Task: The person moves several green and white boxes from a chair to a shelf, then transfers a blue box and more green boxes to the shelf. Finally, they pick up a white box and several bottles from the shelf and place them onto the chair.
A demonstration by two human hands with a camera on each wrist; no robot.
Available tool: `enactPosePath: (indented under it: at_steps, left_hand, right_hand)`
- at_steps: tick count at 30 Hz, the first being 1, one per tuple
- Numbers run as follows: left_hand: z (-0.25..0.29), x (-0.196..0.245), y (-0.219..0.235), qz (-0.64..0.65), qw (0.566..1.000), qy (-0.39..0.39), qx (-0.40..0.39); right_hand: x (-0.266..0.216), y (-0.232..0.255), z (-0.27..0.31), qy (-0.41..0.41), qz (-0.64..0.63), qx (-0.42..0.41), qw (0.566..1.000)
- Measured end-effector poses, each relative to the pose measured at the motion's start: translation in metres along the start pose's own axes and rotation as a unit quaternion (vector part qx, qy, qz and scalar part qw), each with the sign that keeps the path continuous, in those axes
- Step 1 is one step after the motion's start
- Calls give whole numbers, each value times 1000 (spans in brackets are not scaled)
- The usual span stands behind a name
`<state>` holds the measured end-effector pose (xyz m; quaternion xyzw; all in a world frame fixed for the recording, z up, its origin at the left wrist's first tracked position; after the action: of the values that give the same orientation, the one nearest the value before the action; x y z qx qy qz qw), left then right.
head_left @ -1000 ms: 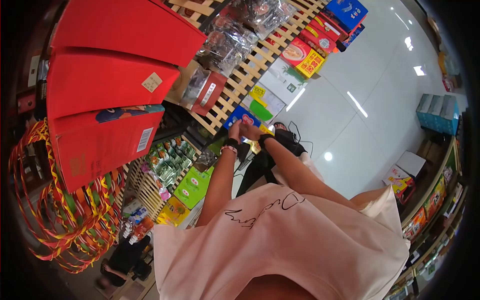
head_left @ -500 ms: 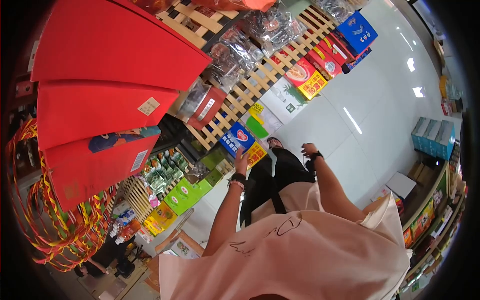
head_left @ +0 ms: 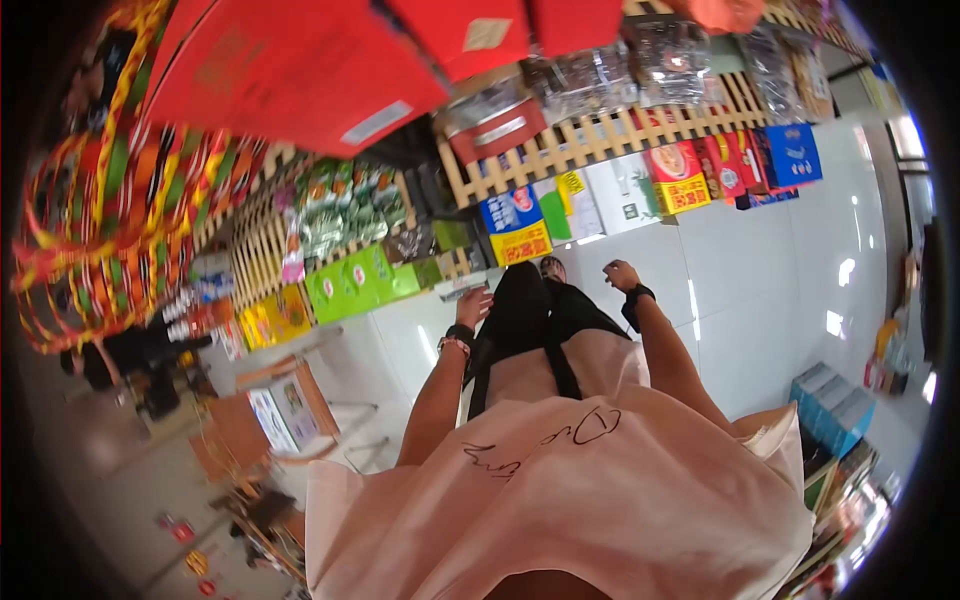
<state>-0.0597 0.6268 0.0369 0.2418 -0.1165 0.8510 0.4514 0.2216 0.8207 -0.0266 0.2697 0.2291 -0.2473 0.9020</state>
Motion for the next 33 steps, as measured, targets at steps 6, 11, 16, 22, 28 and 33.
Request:
enactPosePath:
  at_steps: [6, 11, 16, 22, 28, 33]
  left_hand:
    - [-5, -88, 80, 104, 982, 97, 123]
    - [10, -143, 106, 184, 971, 18, 152]
    - [46, -162, 102, 212, 957, -92, 174]
    - [139, -231, 157, 286, 914, -140, 252]
    - [200, -463, 226, 419, 801, 36, 426]
    - [271, -545, 240, 529, 647, 85, 543]
  right_hand:
    - [-27, -80, -10, 220, 153, -99, 958]
    - [-96, -99, 45, 212, 263, -185, 923]
    - [-78, -108, 23, 148, 287, -188, 927]
    - [-64, -155, -2, 80, 530, -219, 815]
    - [-162, -350, 149, 174, 355, -317, 862]
    - [-174, -512, 210, 326, 362, -449, 749]
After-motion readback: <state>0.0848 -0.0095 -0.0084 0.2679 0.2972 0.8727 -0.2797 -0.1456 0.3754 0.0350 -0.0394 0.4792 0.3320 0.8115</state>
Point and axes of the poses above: each hand's wrist, its own z-axis away from the middle knuckle, its own y-axis out of the back of the hand, x = y × z, the point moved 4 cm from there along -z, towards the middle knuckle, and after that the axes turned 1 degree about z, right-handed, at the moved point
